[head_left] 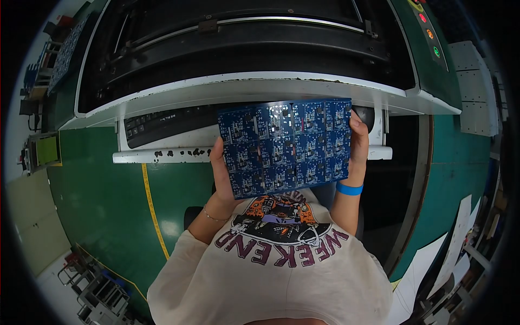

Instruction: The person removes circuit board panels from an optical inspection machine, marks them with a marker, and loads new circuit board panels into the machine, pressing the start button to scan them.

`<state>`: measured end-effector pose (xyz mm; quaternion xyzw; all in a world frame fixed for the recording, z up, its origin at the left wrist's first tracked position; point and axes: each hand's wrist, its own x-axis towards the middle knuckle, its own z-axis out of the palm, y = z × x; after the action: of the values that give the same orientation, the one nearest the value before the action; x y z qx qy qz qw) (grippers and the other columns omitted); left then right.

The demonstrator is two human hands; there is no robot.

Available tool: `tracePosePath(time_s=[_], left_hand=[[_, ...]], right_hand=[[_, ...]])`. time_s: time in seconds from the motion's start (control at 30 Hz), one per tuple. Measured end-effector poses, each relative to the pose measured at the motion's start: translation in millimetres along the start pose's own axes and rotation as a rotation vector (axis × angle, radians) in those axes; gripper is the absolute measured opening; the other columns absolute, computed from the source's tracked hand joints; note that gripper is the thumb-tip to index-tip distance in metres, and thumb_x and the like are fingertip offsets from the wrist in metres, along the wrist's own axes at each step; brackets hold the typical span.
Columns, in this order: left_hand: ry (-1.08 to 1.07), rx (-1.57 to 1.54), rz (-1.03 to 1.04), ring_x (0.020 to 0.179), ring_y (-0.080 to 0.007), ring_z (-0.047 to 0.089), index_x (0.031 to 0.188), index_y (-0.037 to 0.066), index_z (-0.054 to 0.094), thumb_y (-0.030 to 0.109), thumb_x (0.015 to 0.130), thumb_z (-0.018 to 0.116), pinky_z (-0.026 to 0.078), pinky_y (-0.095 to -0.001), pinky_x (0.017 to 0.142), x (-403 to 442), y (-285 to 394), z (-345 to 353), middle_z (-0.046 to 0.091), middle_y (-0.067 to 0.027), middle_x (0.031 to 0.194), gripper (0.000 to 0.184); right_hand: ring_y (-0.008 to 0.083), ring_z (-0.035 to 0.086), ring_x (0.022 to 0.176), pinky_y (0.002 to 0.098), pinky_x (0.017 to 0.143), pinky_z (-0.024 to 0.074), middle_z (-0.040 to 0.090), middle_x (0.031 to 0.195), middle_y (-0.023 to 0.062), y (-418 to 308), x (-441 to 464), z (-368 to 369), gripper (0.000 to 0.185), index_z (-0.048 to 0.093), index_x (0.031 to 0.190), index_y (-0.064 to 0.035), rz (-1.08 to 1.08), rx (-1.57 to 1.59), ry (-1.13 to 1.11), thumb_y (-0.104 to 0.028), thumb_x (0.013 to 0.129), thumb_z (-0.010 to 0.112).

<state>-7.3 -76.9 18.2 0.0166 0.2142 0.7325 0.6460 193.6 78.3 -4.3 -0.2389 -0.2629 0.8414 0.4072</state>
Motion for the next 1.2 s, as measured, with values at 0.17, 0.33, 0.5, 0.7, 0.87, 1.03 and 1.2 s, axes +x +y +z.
tracePosePath(time_s=[0.17,0.33,0.5,0.7,0.87,1.03,1.2], left_hand=[[-0.01,0.007,0.004,0.102,-0.0206,0.066,0.129,0.012,0.055,0.049,0.101,0.036,0.058,-0.0355,0.083,0.4,-0.2,0.9,0.063,-0.009,0.122,0.05],[-0.006,0.032,0.019,0.101,-0.0202,0.067,0.128,0.012,0.055,0.05,0.101,0.037,0.059,-0.0344,0.081,0.4,-0.6,1.1,0.064,-0.0089,0.122,0.05],[0.013,0.017,-0.002,0.102,-0.0207,0.066,0.129,0.012,0.055,0.051,0.101,0.037,0.059,-0.0351,0.08,-0.4,0.0,-0.3,0.063,-0.0094,0.122,0.051],[-0.006,-0.003,-0.009,0.103,-0.0215,0.066,0.129,0.012,0.055,0.051,0.1,0.037,0.059,-0.036,0.082,-0.5,0.2,-2.0,0.063,-0.0097,0.123,0.051],[-0.022,-0.03,-0.001,0.104,-0.0224,0.065,0.13,0.012,0.054,0.051,0.1,0.037,0.058,-0.0375,0.084,0.5,0.1,-2.6,0.062,-0.0101,0.124,0.052],[-0.032,-0.068,-0.027,0.106,-0.0238,0.065,0.132,0.011,0.053,0.051,0.1,0.038,0.057,-0.0391,0.086,0.7,-0.3,-1.5,0.062,-0.0108,0.125,0.053],[-0.049,-0.082,-0.043,0.107,-0.0245,0.064,0.133,0.011,0.053,0.052,0.099,0.038,0.056,-0.0401,0.088,1.5,0.8,-4.8,0.062,-0.0111,0.126,0.055]], right_hand=[[0.0177,0.071,0.085,0.0289,0.077,0.0593,0.071,0.101,0.0139,-0.5,0.5,2.3,0.04,0.061,0.114,0.0058,-0.008,-0.011,-0.003,-0.023,0.087,0.058],[0.0177,0.071,0.085,0.029,0.077,0.0591,0.071,0.102,0.0135,1.3,1.0,-1.2,0.039,0.061,0.113,0.0056,-0.011,0.009,-0.004,-0.023,0.087,0.058],[0.0177,0.071,0.085,0.029,0.077,0.0593,0.071,0.101,0.0135,0.9,0.9,-0.5,0.039,0.061,0.113,0.0054,-0.01,0.007,-0.009,-0.024,0.087,0.058],[0.0179,0.071,0.085,0.0292,0.076,0.0595,0.071,0.102,0.0139,0.5,0.6,-0.2,0.04,0.061,0.114,0.0058,-0.007,0.005,-0.013,-0.024,0.087,0.058],[0.018,0.071,0.085,0.0293,0.076,0.0597,0.07,0.102,0.0143,0.9,0.9,-0.8,0.04,0.06,0.114,0.0062,-0.021,-0.001,-0.018,-0.023,0.087,0.057],[0.0183,0.071,0.085,0.0293,0.076,0.0597,0.07,0.102,0.0145,0.9,0.8,0.4,0.041,0.06,0.115,0.0064,-0.018,-0.013,-0.002,-0.024,0.088,0.057],[0.0186,0.071,0.085,0.0295,0.076,0.0599,0.07,0.102,0.0149,0.3,1.0,-0.4,0.042,0.06,0.115,0.0066,-0.02,-0.021,-0.004,-0.025,0.088,0.057]])
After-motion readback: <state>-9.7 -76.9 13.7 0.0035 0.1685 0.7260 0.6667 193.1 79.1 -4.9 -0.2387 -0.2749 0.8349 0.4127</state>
